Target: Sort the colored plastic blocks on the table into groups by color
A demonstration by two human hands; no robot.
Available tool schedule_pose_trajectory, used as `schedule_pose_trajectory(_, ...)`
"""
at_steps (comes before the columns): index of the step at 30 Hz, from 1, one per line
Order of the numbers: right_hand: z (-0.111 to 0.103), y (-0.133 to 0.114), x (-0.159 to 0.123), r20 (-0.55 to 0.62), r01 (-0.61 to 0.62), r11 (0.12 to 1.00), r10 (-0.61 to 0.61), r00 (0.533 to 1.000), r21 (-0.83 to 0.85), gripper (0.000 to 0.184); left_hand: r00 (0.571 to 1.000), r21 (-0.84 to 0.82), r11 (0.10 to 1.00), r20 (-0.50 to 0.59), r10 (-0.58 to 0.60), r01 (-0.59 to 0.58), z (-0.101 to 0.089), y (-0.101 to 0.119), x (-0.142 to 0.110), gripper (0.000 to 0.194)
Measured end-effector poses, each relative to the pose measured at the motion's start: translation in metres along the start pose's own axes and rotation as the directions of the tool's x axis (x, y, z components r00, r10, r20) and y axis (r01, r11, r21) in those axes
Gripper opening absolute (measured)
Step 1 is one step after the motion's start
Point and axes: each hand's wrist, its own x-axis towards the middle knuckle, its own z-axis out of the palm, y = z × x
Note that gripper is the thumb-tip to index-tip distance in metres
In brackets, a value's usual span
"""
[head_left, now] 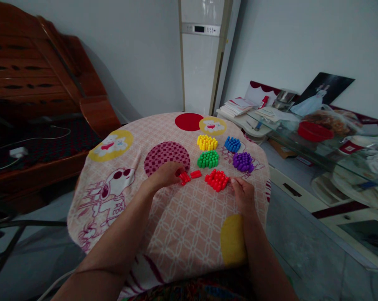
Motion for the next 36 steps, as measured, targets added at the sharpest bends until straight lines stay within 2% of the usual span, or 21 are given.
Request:
schedule_pose_trajectory(2,0.0,-0.001,0.0,-0.002,-0.004,1.0,0.004,1.0,0.009,0.046,0.998,0.033,0.998,-0.024,0.049,-0.049,-0.001,0.0,-0.002,0.031)
schedule_pose_trajectory(6,0.0,-0.003,0.0,-0.005,-0.003,1.0,0.003,1.0,0.01,0.045,0.97,0.098,0.966,-0.024,0.241,-0.238,0.005,0.003,-0.002,0.032)
schedule_pose_trajectory(8,0.0,-0.002,0.001,-0.007,0.0,1.0,0.0,1.0,0.003,0.045,0.965,0.133,0.957,-0.005,0.261,-0.259,0.008,0.005,-0.001,0.031)
schedule_pose_trajectory(13,0.0,-0.001,0.002,-0.001,0.008,1.0,-0.008,1.0,0.001,0.045,0.981,0.135,0.972,-0.01,0.193,-0.19,0.008,0.011,-0.002,0.019)
schedule_pose_trajectory(18,0.001,0.002,0.002,-0.011,-0.002,1.0,0.002,1.0,-0.004,0.045,0.981,-0.13,0.973,-0.067,0.182,-0.19,0.009,0.038,-0.003,0.023)
schedule_pose_trajectory(21,0.001,0.004,0.003,-0.002,-0.013,1.0,0.013,1.0,0.002,0.045,0.98,-0.232,0.955,-0.115,0.164,-0.187,0.021,0.06,-0.003,0.022)
schedule_pose_trajectory(25,0.001,0.005,0.003,0.007,-0.01,1.0,0.01,1.0,0.005,0.045,0.984,-0.215,0.97,-0.157,0.085,-0.118,0.041,0.083,-0.003,0.022)
schedule_pose_trajectory(28,0.001,0.005,0.004,0.009,0.005,1.0,-0.005,1.0,0.003,0.044,0.983,-0.195,0.979,-0.185,0.021,-0.057,0.05,0.091,-0.002,0.022)
schedule_pose_trajectory(32,0.001,0.004,0.003,0.002,0.015,1.0,-0.015,1.0,-0.003,0.044,0.986,-0.188,0.98,-0.165,0.027,-0.058,0.046,0.082,0.002,0.02)
schedule_pose_trajectory(36,0.0,0.006,0.004,0.0,0.022,1.0,-0.022,1.0,-0.008,0.044,0.98,-0.251,0.961,-0.187,0.07,-0.116,0.026,0.048,0.007,0.016)
